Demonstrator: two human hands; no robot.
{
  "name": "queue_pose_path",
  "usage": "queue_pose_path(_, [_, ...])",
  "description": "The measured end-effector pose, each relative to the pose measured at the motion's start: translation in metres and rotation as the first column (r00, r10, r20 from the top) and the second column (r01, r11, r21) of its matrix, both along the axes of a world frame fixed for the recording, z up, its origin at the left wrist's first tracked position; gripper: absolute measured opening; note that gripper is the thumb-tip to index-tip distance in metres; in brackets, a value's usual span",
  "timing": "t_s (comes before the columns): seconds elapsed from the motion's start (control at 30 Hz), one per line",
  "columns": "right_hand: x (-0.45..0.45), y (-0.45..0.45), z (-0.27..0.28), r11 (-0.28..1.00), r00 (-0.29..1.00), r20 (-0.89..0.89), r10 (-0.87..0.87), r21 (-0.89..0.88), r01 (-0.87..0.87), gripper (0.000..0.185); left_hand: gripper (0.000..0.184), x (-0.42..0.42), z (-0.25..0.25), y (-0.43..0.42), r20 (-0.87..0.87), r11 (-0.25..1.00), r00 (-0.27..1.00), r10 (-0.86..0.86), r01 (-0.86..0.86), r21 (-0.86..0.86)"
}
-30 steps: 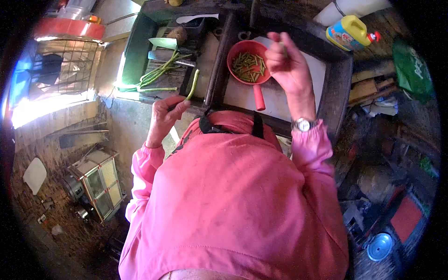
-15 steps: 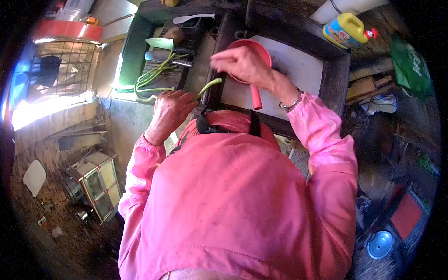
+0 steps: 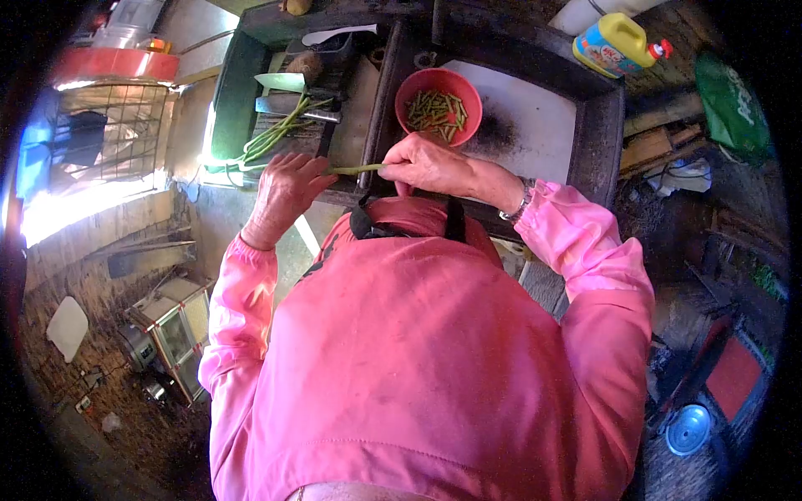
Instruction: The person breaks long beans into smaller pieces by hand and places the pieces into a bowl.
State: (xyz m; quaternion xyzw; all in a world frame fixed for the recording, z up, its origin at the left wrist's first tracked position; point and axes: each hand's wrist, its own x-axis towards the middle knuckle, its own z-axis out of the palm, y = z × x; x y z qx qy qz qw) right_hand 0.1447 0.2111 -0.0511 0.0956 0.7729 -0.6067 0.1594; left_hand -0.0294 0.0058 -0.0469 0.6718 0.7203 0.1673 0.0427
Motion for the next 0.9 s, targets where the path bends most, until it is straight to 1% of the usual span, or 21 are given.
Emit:
queue_pose_path(0.07, [0.002,-0.004,0.003,0.948,0.991,0.100,-0.084,-0.299,0.111,0.032,0.018,0.000,-0.005,-0.003,0.211,0.997,0.975,0.067,-0.074,0.027])
queue_pose_path(0.1, [0.004,-0.004,0.009,0.882,0.984,0.134,-0.120,-0.441,0.168,0.033,0.018,0.001,-0.006,-0.003,0.392,0.991,0.911,0.129,-0.135,-0.013])
queue_pose_path(0.13, [0.004,-0.002,0.009,0.828,0.975,0.158,-0.157,-0.517,0.218,0.033,0.019,0.005,-0.008,-0.002,0.555,0.981,0.810,0.189,-0.185,-0.063])
queue_pose_path(0.17, [0.003,0.000,0.009,0.765,0.964,0.186,-0.192,-0.586,0.266,0.032,0.019,0.007,-0.009,0.000,0.695,0.967,0.676,0.244,-0.224,-0.121])
queue_pose_path(0.2, [0.003,0.003,0.009,0.695,0.950,0.218,-0.223,-0.648,0.312,0.032,0.019,0.010,-0.008,0.000,0.649,0.963,0.714,0.262,-0.240,-0.124])
queue_pose_path(0.23, [0.006,0.007,0.024,0.624,0.942,0.174,-0.287,-0.712,0.321,0.033,0.019,0.013,-0.006,0.001,0.603,0.959,0.748,0.278,-0.257,-0.124])
queue_pose_path(0.27, [0.008,0.024,0.010,0.501,0.899,0.163,-0.406,-0.783,0.368,0.028,0.020,0.015,-0.007,0.002,0.556,0.954,0.777,0.294,-0.274,-0.121])
queue_pose_path(0.3, [0.015,0.050,0.001,0.460,0.832,0.125,-0.541,-0.784,0.417,0.029,0.019,0.014,-0.024,-0.005,0.450,0.951,0.845,0.290,-0.305,-0.039])
queue_pose_path(0.37, [0.030,0.102,-0.015,0.388,0.641,0.025,-0.767,-0.778,0.494,0.030,0.019,0.015,-0.037,-0.022,0.495,0.910,0.770,0.402,-0.395,-0.125])
queue_pose_path(0.4, [0.029,0.107,-0.021,0.523,0.576,-0.105,-0.811,-0.570,0.633,0.035,0.018,0.017,-0.039,-0.027,0.512,0.887,0.730,0.452,-0.429,-0.171])
queue_pose_path(0.43, [0.028,0.105,-0.027,0.565,0.572,-0.116,-0.812,-0.401,0.721,0.037,0.018,0.020,-0.038,-0.027,0.523,0.879,0.713,0.468,-0.439,-0.188])
queue_pose_path(0.47, [0.027,0.102,-0.036,0.588,0.574,-0.130,-0.809,-0.217,0.779,0.040,0.018,0.021,-0.039,-0.025,0.533,0.889,0.718,0.448,-0.423,-0.177])
queue_pose_path(0.53, [0.026,0.105,-0.085,0.698,0.687,-0.140,-0.713,-0.044,0.715,0.045,0.019,0.025,-0.042,-0.021,0.549,0.906,0.727,0.412,-0.394,-0.157])
queue_pose_path(0.57, [0.023,0.110,-0.113,0.741,0.753,-0.108,-0.649,0.136,0.658,0.046,0.021,0.027,-0.041,-0.016,0.489,0.914,0.774,0.402,-0.367,-0.170])
queue_pose_path(0.6, [0.021,0.110,-0.122,0.698,0.820,-0.134,-0.556,0.461,0.548,0.042,0.021,0.029,-0.040,-0.011,0.456,0.933,0.815,0.358,-0.327,-0.148])
queue_pose_path(0.67, [0.021,0.101,-0.141,0.500,0.836,-0.393,-0.382,0.673,0.545,0.038,0.022,0.032,-0.037,-0.002,0.385,0.963,0.883,0.269,-0.244,-0.115])
queue_pose_path(0.7, [0.018,0.098,-0.132,0.597,0.837,-0.317,-0.447,0.591,0.543,0.036,0.022,0.034,-0.035,0.001,0.386,0.973,0.893,0.233,-0.214,-0.090])
queue_pose_path(0.77, [0.011,0.086,-0.092,0.746,0.833,-0.135,-0.537,0.386,0.543,0.035,0.021,0.036,-0.031,0.007,0.305,0.987,0.938,0.162,-0.150,-0.064])
queue_pose_path(0.83, [0.008,0.074,-0.068,0.848,0.855,-0.118,-0.505,0.116,0.516,0.034,0.018,0.035,-0.033,0.012,0.186,0.996,0.979,0.081,-0.071,-0.062])
queue_pose_path(0.87, [0.007,0.065,-0.056,0.873,0.866,-0.113,-0.487,-0.025,0.488,0.034,0.016,0.034,-0.032,0.015,0.160,0.996,0.985,0.061,-0.049,-0.077])
queue_pose_path(0.9, [0.007,0.052,-0.041,0.899,0.881,-0.194,-0.431,-0.012,0.438,0.034,0.015,0.035,-0.028,0.019,0.136,0.995,0.990,0.040,-0.028,-0.093])
